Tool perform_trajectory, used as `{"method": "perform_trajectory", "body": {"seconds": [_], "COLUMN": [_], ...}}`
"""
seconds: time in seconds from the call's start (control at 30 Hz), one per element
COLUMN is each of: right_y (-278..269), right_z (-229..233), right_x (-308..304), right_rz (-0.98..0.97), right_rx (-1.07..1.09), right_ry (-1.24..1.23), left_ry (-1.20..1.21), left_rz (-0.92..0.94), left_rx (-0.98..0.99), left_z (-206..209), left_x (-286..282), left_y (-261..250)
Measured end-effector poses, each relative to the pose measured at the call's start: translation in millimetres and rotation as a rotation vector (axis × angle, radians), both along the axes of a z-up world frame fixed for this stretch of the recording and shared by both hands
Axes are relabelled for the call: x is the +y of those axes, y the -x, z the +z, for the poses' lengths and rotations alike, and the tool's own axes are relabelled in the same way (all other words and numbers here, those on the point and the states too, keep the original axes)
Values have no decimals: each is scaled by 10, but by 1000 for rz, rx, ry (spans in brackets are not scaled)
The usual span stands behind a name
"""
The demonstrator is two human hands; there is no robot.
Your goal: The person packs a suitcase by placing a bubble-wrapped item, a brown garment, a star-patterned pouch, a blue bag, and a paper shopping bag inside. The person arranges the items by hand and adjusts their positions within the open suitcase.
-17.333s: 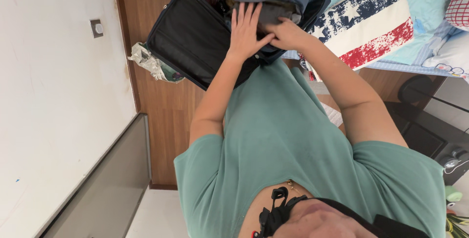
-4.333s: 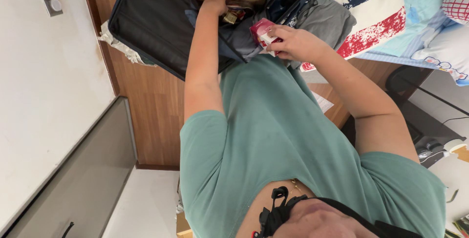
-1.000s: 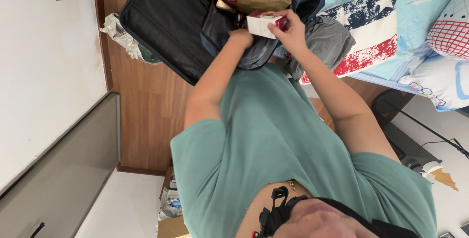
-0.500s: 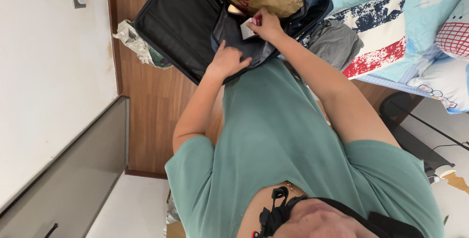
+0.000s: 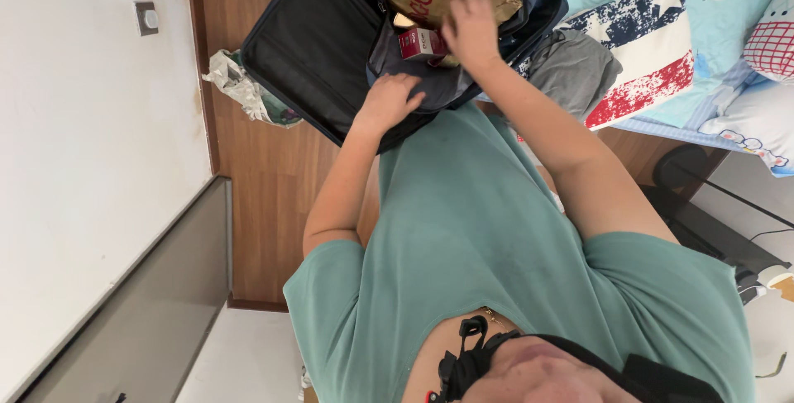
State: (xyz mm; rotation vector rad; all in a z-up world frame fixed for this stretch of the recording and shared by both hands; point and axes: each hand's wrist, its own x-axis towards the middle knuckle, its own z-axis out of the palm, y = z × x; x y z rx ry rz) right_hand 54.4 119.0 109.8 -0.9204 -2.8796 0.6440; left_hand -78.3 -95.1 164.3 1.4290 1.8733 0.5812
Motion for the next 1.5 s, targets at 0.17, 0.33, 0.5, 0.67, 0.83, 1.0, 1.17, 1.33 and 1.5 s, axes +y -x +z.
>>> {"method": "perform_trajectory", "body": {"seconds": [0.17, 0.33, 0.5, 0.67, 0.83, 1.0, 1.17, 1.33, 1.5], "right_y": [-55, -91, -128, -276, -467, -590, -627, -714, -713], "right_z": [339, 265, 58, 65, 262, 305, 225, 233, 297], "right_x": [188, 191, 164, 71, -172, -306, -327, -300, -147], "right_rz": [53, 70, 28, 52, 111, 85, 111, 145, 92], "right_rx": [156, 83, 50, 172, 223, 209, 146, 158, 171], "right_ry": [-321, -299, -188, -127, -146, -96, -33, -19, 84], "left_ry": [-206, -253, -390, -272, -260, -217, -273, -190, -154], "left_rz": [136, 277, 246, 193, 138, 60, 57, 32, -15], "left_rx": [41, 22, 150, 278, 420, 266, 205, 178, 121], "left_z": [25, -93, -352, -586, -610, -595, -629, -656, -653], "left_x": [174, 519, 804, 974, 956, 828, 714, 655, 689], "left_y": [239, 451, 607, 639, 731, 811, 806, 800, 816]}}
